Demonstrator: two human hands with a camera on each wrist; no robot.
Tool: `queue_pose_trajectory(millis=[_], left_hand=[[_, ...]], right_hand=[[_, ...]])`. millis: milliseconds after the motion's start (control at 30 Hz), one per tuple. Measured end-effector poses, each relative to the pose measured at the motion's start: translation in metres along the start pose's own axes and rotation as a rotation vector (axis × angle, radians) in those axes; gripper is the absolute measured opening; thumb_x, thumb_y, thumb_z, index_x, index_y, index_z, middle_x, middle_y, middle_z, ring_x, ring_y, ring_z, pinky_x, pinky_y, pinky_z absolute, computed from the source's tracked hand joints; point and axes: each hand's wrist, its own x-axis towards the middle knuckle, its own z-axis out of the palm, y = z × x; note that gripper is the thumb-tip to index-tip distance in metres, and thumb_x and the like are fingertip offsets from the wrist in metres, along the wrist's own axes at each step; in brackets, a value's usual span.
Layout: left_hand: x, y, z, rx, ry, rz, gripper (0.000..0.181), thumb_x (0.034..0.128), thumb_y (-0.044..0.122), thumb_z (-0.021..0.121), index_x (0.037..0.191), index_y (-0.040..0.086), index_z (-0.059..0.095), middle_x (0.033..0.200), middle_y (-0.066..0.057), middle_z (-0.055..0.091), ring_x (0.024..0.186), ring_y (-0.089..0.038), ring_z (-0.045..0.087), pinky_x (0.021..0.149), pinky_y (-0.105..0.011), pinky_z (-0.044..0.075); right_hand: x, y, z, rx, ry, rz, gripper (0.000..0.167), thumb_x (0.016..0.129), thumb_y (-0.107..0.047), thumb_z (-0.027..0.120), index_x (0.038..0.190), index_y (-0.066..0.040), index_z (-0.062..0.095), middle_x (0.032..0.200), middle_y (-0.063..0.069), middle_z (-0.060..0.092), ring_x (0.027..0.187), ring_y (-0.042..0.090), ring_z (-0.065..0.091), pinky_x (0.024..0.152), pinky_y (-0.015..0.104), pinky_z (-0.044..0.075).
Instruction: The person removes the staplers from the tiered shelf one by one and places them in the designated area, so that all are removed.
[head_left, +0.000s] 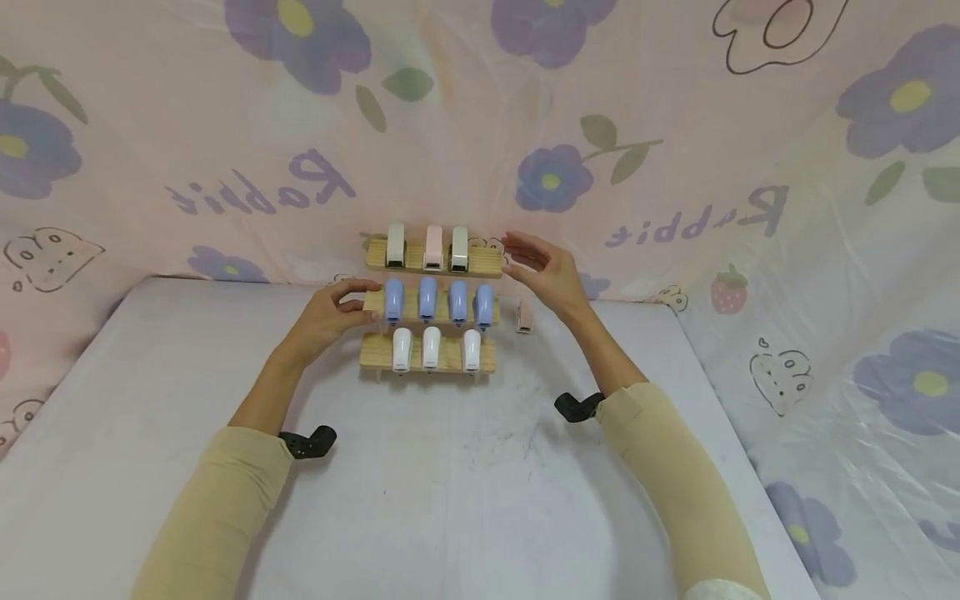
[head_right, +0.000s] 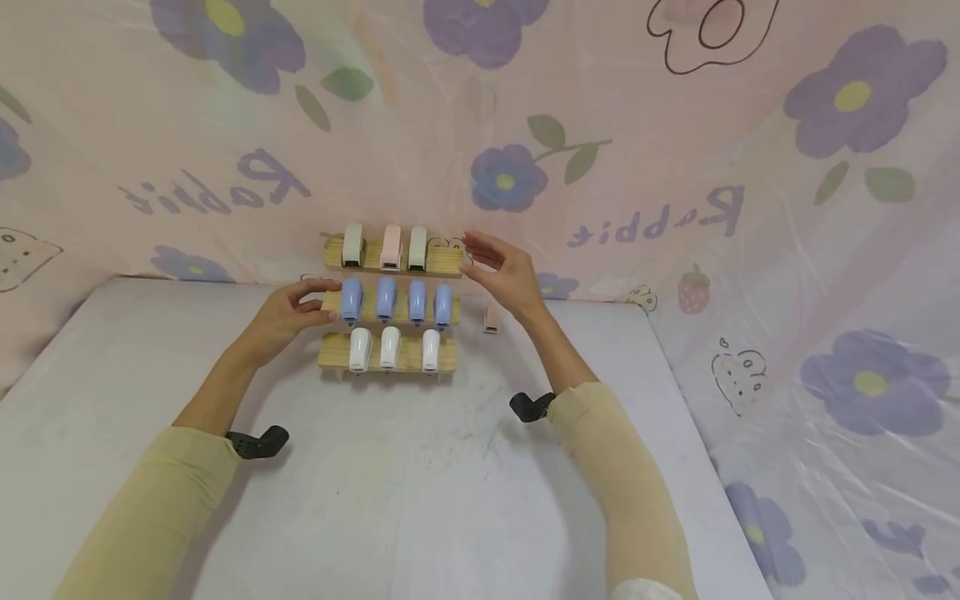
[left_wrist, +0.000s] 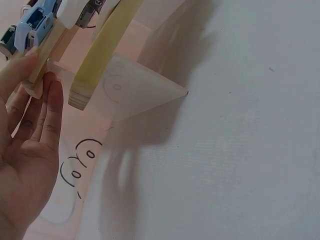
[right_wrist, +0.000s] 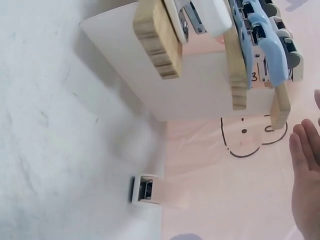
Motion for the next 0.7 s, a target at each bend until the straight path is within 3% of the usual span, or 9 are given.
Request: queue_pose_trajectory(millis=[367, 700], left_hand=[[0.002, -0.002, 0.002, -0.003, -0.013, 0.006, 0.052, 0.0913, 0.009, 0.073, 0.138, 0.002, 0.053, 0.144, -0.010, 0.043, 0.101, -0.013, 0.061, 0.083, -0.021, 0.052], [0.000, -0.002, 0.000, 0.016, 0.007, -0.006, 0.051, 0.0920, 0.011, 0.073, 0.138, 0.004, 0.053, 0.144, -0.009, 0.043, 0.102, -0.015, 0.060, 0.085, -0.023, 0.053]], right_hand=[[0.011, -0.011, 0.014, -0.030, -0.084, 0.028, 0.057, 0.086, 0.012, 0.070, 0.138, 0.016, 0.046, 0.134, 0.037, 0.051, 0.125, 0.050, 0.049, 0.108, 0.056, 0.037], [0.031, 0.016, 0.024, -0.002, -0.135, 0.072, 0.064, 0.086, 0.007, 0.072, 0.144, 0.005, 0.045, 0.140, 0.027, 0.051, 0.129, 0.040, 0.050, 0.110, 0.045, 0.039]])
